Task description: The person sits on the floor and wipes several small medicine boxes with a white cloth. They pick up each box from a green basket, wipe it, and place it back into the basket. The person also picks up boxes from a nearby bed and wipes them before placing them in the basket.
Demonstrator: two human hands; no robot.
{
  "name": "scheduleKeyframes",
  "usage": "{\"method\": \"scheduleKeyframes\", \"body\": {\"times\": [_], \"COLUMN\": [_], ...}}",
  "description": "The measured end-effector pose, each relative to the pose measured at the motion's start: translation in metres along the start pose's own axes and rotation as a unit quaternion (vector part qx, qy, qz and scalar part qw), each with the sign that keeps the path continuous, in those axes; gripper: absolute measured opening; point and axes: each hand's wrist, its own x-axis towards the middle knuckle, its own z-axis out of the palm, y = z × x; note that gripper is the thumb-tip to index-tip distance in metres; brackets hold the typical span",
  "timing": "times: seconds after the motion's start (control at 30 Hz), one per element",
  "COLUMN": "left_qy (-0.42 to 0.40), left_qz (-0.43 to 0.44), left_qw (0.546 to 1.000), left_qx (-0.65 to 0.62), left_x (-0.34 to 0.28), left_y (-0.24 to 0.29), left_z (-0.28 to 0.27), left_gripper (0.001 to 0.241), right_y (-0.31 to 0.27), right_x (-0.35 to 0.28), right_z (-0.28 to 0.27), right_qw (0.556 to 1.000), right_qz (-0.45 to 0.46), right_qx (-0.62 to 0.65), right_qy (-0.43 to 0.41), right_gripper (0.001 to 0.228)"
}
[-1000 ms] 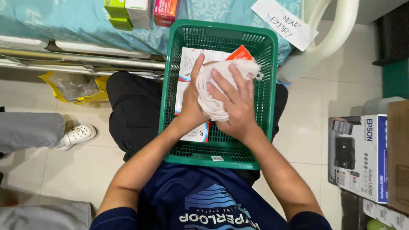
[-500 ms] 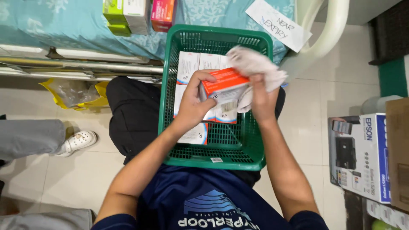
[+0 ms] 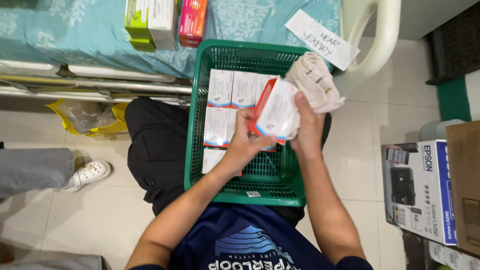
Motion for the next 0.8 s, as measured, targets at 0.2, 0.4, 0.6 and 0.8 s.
{"method": "scheduleKeyframes", "body": {"times": [0.2,0.4,0.6,0.8], "left_qy": [-0.098,-0.188,-0.182,-0.275], "left_qz": [0.237,0.243,0.192,0.167], "left_qw": [0.843,0.794,0.869,0.859], "left_qx": [0.473,0.524,0.417,0.399], "left_x": [0.003,0.008,0.007,0.0], "left_y": [0.081,0.09,0.105,0.118], "left_z": [0.003,0.004,0.0,-0.008], "left_gripper": [0.118,0.122,0.123,0.126], "right_y": [-0.006,-0.012,-0.011,-0.028], "right_x": [0.003,0.011,0.019,0.039], "right_z": [-0.004,-0.006,-0.026,-0.05], "right_qw": [0.996,0.986,0.968,0.975], "right_qz": [0.069,0.132,0.154,0.142], "right_qx": [-0.032,0.087,0.192,0.168], "right_qy": [-0.042,-0.051,-0.04,-0.001], "right_gripper": [0.049,0.049,0.056,0.061]}}
